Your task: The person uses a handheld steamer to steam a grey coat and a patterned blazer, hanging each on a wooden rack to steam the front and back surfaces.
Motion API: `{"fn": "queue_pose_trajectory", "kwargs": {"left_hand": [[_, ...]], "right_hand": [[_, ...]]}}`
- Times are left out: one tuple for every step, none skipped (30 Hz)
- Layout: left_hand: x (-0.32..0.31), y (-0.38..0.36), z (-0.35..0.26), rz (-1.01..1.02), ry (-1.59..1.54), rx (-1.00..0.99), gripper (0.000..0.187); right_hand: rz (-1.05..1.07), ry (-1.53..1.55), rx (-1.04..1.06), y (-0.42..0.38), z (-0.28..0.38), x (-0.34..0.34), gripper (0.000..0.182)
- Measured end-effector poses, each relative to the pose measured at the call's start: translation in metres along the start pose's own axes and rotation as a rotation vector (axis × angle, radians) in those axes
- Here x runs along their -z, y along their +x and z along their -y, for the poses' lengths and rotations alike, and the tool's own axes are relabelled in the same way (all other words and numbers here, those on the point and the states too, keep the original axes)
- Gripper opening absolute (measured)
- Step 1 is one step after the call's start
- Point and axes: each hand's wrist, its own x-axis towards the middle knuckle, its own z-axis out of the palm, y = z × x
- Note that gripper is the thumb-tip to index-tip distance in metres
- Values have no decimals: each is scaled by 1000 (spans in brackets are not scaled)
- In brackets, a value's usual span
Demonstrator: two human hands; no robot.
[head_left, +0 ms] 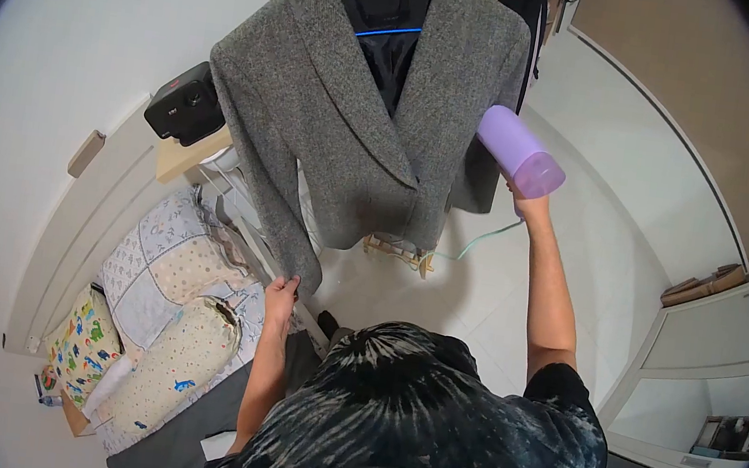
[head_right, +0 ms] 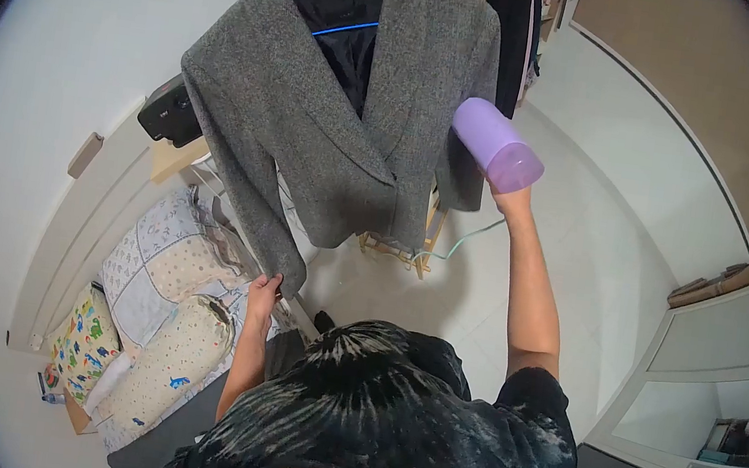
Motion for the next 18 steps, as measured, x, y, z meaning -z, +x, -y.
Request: {"fn": "queue_pose_trajectory", "kwargs": {"left_hand": [[1,0,0,17,-5,-5,17],[2,0,0,35,-8,-10,15],[1,-3,-2,39,3,-6,15],[-2,-7,-6,19,-7,3,12],[-5,-8,-9,-1,-19,11,11],[-3,-5,-7,2,-15,10,11],[1,-2,-1,21,7,30,7],[5,0,3,38,29,50,8],[6,-2,3,35,31,51,8],[6,-4,4,45,10,50,9],[7,-5,4,56,-13,50,9],[8,-6,3,53,-12,51,9],[10,-6,3,40,19,67,9],[11,-6,3,27,50,84,10],[12,-8,1,25,51,86,10],[12,-9,1,32,32,80,10],[13,-11,0,39,13,74,10],[11,-15,-3,37,15,77,10]], "right_hand": [[4,1,-10,0,-9,-4,38],[-35,-66,102,4,-20,-9,35],[-77,-135,215,7,-31,-15,34],[-80,-136,205,7,-42,-22,34],[-90,-139,191,8,-52,-30,33],[-100,-142,181,9,-54,-33,32],[-100,-140,178,8,-55,-35,32],[-55,-54,76,3,-57,-39,32],[-9,33,-25,-2,-59,-43,35],[-6,36,-26,-7,-60,-45,35],[20,39,-74,-13,-62,-48,35],[44,41,-120,-19,-66,-51,34],[46,43,-120,-24,-73,-56,34],[52,-5,-111,-30,-80,-61,34],[59,-52,-103,-36,-82,-64,33],[61,-51,-104,-41,-84,-66,33],[26,-58,-47,-47,-86,-69,33],[-9,-65,9,-53,-87,-71,33]]}}
